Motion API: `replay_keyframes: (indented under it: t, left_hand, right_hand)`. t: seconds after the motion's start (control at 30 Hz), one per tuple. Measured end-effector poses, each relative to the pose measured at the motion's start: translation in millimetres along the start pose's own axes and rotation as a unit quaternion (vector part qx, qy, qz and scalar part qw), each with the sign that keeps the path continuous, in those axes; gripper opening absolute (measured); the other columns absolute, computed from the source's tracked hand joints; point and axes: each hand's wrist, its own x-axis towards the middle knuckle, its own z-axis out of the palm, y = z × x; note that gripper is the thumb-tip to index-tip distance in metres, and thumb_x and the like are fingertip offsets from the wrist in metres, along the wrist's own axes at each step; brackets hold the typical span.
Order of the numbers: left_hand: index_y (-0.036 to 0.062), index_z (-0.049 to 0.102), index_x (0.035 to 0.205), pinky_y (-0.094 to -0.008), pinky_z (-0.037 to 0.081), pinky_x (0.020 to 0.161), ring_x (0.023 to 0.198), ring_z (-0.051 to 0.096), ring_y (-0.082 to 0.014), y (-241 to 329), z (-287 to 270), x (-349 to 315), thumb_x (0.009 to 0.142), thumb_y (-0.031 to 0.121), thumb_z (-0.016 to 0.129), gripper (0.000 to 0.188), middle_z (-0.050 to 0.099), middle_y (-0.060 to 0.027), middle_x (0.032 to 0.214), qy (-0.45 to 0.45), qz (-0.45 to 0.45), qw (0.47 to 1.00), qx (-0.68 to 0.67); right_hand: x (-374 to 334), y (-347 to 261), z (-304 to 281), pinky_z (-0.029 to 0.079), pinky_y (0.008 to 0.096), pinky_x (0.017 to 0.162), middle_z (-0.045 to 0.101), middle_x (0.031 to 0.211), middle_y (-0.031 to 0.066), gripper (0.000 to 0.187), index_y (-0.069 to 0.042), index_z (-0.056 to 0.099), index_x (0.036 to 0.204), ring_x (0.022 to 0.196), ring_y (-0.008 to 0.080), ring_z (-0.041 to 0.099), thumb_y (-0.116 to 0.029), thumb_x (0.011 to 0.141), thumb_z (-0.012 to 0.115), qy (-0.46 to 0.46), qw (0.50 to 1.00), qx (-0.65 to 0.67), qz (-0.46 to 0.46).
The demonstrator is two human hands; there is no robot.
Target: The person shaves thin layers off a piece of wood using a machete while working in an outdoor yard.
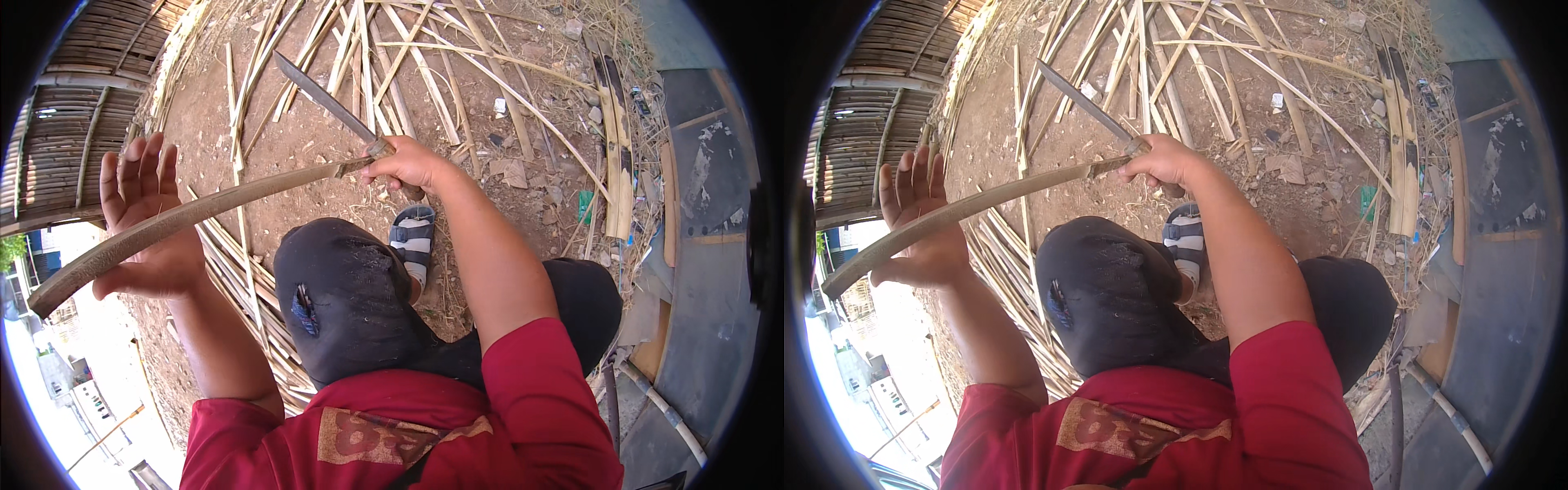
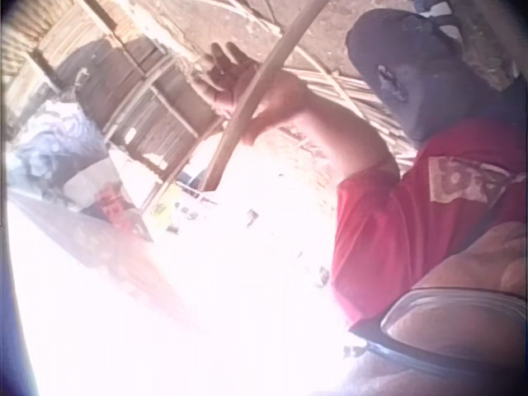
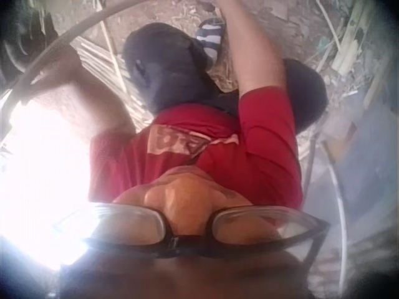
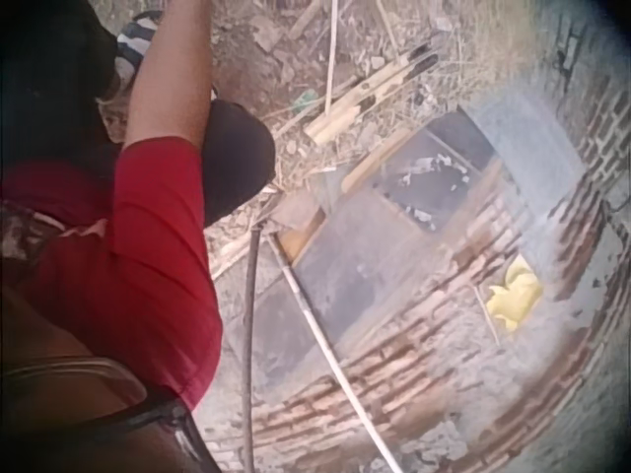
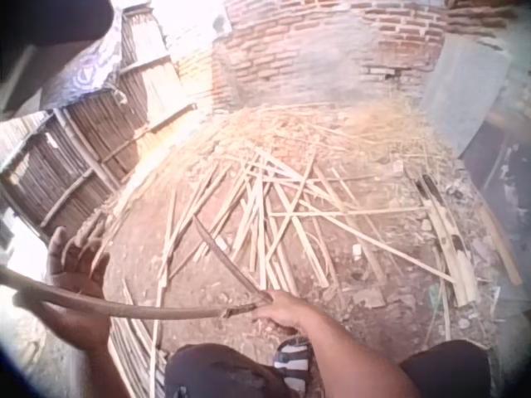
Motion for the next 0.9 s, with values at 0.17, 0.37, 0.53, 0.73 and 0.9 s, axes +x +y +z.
replay_keyframes:
  t: [0.17, 0.37, 0.53, 0.73, 0.9]
  left_hand:
    - [0.001, 0.052, 0.139, -0.0469, 0.05, 0.092, 0.096, 0.066, -0.0291, -10, 26, 37, 0.067, 0.102, 0.042, 0.124, 0.065, -0.0131, 0.109, -0.255, 0.042, 0.944, -0.204]
    - [0.0067, 0.069, 0.109, -0.0313, 0.031, 0.06, 0.06, 0.04, -0.0134, -14, 73, 61, 0.069, 0.099, 0.046, 0.103, 0.044, 0.0001, 0.071, -0.248, 0.011, 0.939, -0.238]
    - [0.0057, 0.06, 0.086, -0.0279, 0.025, 0.053, 0.053, 0.029, -0.0125, -44, 100, 98, 0.083, 0.094, 0.028, 0.094, 0.038, -0.0006, 0.063, -0.07, -0.008, 0.982, -0.178]
    - [0.0069, 0.047, 0.083, -0.0262, 0.022, 0.052, 0.053, 0.025, -0.0131, -74, 119, 122, 0.098, 0.076, 0.006, 0.082, 0.035, -0.0007, 0.059, 0.024, -0.006, 1.0, -0.003]
    - [0.0064, 0.047, 0.084, -0.0266, 0.022, 0.051, 0.053, 0.026, -0.0128, -81, 111, 123, 0.097, 0.076, 0.003, 0.083, 0.036, -0.0005, 0.059, 0.031, -0.012, 0.999, -0.009]
  right_hand:
    - [-5, -11, -1, 0.037, 0.0202, 0.047, 0.074, 0.087, 0.0075, 0.049, 0.0, 0.058, 0.127, 0.049, 0.0048, 0.046, -0.014, 0.084, 0.078, -0.009, 1.0, -0.009, 0.007]
    - [-8, -9, -18, 0.039, 0.0211, 0.049, 0.073, 0.086, 0.0067, 0.047, -0.003, 0.059, 0.128, 0.05, 0.0047, 0.047, -0.016, 0.086, 0.077, 0.046, 0.999, -0.008, -0.018]
    - [-13, -13, -44, 0.041, 0.0232, 0.05, 0.069, 0.082, 0.0052, 0.046, -0.006, 0.062, 0.127, 0.055, 0.0077, 0.052, -0.022, 0.087, 0.077, 0.248, 0.963, -0.101, -0.021]
    - [-12, 23, -71, 0.054, 0.0405, 0.084, 0.07, 0.112, 0.0238, 0.069, 0.004, 0.056, 0.136, 0.095, 0.0326, 0.07, -0.036, 0.083, 0.074, 0.362, 0.922, -0.141, -0.004]
    - [2, 85, -72, 0.047, 0.0458, 0.104, 0.066, 0.125, 0.0264, 0.06, 0.001, 0.062, 0.128, 0.121, 0.0413, 0.061, -0.041, 0.087, 0.072, 0.437, 0.875, -0.197, 0.075]
